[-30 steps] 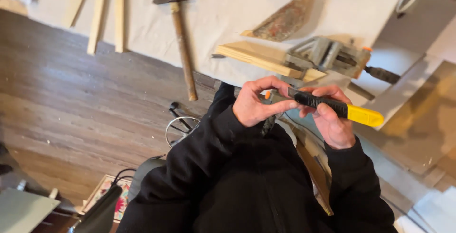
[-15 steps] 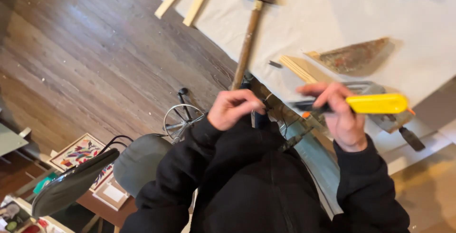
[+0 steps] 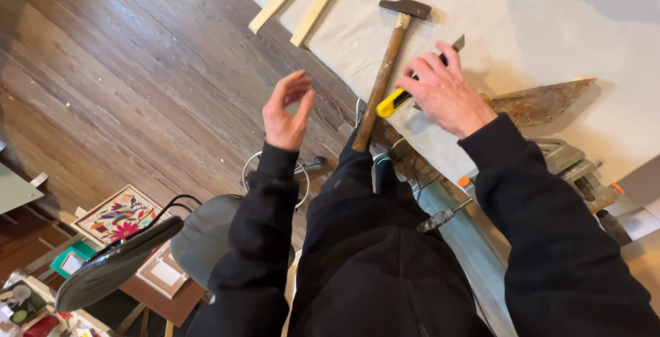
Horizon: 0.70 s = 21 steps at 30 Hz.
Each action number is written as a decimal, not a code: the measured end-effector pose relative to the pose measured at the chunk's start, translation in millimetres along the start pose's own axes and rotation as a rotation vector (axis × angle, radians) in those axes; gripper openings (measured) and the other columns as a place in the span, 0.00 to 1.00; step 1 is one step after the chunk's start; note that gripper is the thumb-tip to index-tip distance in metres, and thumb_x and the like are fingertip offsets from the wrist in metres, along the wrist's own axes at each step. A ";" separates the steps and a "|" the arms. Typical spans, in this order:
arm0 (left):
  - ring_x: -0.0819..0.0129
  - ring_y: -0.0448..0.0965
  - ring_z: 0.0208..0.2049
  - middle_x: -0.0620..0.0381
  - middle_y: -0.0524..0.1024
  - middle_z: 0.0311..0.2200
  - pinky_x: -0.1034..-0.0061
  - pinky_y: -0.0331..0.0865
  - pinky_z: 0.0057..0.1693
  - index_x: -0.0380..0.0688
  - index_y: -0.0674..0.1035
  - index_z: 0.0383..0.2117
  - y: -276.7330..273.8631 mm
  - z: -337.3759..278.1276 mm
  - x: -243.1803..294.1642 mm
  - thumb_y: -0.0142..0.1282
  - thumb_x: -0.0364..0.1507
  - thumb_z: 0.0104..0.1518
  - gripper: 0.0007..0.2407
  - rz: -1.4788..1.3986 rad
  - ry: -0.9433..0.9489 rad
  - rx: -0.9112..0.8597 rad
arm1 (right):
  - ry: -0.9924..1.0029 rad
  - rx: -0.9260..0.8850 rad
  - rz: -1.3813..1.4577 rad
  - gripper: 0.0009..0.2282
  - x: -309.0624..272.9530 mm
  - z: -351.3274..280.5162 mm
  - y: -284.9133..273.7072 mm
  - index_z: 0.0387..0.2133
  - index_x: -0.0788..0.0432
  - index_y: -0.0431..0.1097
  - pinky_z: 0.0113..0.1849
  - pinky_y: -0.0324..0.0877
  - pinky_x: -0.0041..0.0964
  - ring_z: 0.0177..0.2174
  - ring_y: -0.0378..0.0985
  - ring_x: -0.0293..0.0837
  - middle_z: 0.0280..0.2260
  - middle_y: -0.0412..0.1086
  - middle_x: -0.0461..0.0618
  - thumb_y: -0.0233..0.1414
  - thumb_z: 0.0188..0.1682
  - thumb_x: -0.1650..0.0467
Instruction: The person clamps a mitered wood frame corner in a corner vise, applies wood glue from a bottle to a joint, fits the frame pieces together, and hammers brads into the corner, then uses a utility knife on the wood. The clip starts and ends mid-assembly with the frame still clamped.
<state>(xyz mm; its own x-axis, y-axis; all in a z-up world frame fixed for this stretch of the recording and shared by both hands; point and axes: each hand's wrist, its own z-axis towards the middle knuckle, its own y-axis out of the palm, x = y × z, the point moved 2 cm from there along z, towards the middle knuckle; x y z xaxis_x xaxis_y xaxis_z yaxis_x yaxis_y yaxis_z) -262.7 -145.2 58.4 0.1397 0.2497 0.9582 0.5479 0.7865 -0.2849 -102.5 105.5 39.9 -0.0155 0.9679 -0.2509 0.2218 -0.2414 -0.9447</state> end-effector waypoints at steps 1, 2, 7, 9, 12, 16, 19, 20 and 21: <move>0.71 0.81 0.43 0.55 0.81 0.42 0.76 0.76 0.52 0.36 0.76 0.50 2.8 8.3 -8.2 0.59 0.28 0.62 0.13 0.003 -0.003 0.001 | -0.002 -0.001 0.003 0.13 -0.2 -0.5 -2.9 0.44 0.47 0.75 0.64 0.45 0.61 0.52 0.67 0.43 0.42 0.68 0.44 0.57 0.47 0.75; 0.69 0.82 0.43 0.55 0.81 0.42 0.74 0.76 0.51 0.39 0.78 0.49 4.9 16.4 -14.8 0.62 0.28 0.61 0.12 0.149 0.055 0.051 | 0.023 -0.017 0.006 0.13 0.4 -1.2 -5.8 0.44 0.48 0.75 0.66 0.44 0.62 0.53 0.68 0.43 0.42 0.68 0.45 0.57 0.48 0.75; 0.60 0.79 0.50 0.55 0.79 0.47 0.70 0.73 0.55 0.47 0.79 0.49 15.7 93.3 -50.5 0.65 0.28 0.61 0.12 0.580 0.251 0.121 | 0.095 -0.045 0.021 0.14 12.0 4.2 22.3 0.45 0.49 0.76 0.66 0.44 0.65 0.54 0.68 0.46 0.42 0.69 0.47 0.57 0.46 0.77; 0.56 0.76 0.50 0.55 0.76 0.49 0.64 0.70 0.57 0.45 0.78 0.50 18.0 127.4 -58.2 0.65 0.28 0.58 0.14 0.687 0.316 0.145 | 0.079 0.212 -0.017 0.16 8.5 -2.2 23.5 0.48 0.52 0.76 0.66 0.49 0.60 0.58 0.68 0.47 0.49 0.70 0.49 0.56 0.47 0.78; 0.55 0.75 0.47 0.54 0.76 0.45 0.62 0.67 0.49 0.44 0.79 0.48 23.5 166.2 -73.9 0.65 0.27 0.54 0.16 0.841 0.373 0.079 | 0.144 0.279 0.231 0.18 -7.0 -11.6 -3.2 0.47 0.57 0.76 0.65 0.53 0.57 0.57 0.67 0.51 0.50 0.70 0.51 0.57 0.42 0.79; 0.55 0.75 0.44 0.56 0.76 0.41 0.59 0.68 0.47 0.46 0.79 0.48 27.4 185.6 -98.3 0.66 0.28 0.51 0.17 0.906 0.289 -0.034 | 0.168 0.322 0.288 0.13 -16.2 -17.6 -22.5 0.42 0.57 0.76 0.64 0.56 0.55 0.56 0.69 0.49 0.48 0.71 0.50 0.57 0.43 0.78; 0.58 0.75 0.48 0.59 0.75 0.44 0.62 0.70 0.51 0.51 0.79 0.50 25.8 188.4 -112.1 0.62 0.24 0.55 0.16 0.930 0.286 -0.033 | 0.188 0.390 0.404 0.09 -19.4 -17.4 -39.9 0.40 0.58 0.76 0.59 0.62 0.49 0.53 0.70 0.50 0.46 0.72 0.48 0.57 0.46 0.76; 0.57 0.75 0.48 0.58 0.74 0.45 0.63 0.71 0.52 0.50 0.79 0.50 26.4 188.3 -110.1 0.63 0.24 0.55 0.16 0.916 0.320 -0.028 | 0.205 0.396 0.452 0.08 -19.5 -16.4 -43.9 0.40 0.58 0.76 0.56 0.63 0.48 0.51 0.71 0.49 0.45 0.73 0.47 0.57 0.48 0.76; 0.57 0.74 0.49 0.57 0.74 0.45 0.63 0.71 0.52 0.49 0.79 0.49 23.2 185.1 -108.6 0.63 0.24 0.54 0.16 0.906 0.347 -0.020 | 0.215 0.398 0.505 0.07 -21.1 -14.6 -47.5 0.40 0.58 0.76 0.54 0.64 0.47 0.50 0.72 0.48 0.44 0.73 0.47 0.57 0.49 0.75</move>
<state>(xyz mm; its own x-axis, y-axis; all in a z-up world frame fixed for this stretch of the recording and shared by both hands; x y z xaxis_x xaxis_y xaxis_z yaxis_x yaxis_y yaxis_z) -417.9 -49.5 -57.2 0.7494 0.5732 0.3314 0.1266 0.3673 -0.9214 -98.5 97.5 93.2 0.1991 0.7123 -0.6730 -0.2259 -0.6349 -0.7388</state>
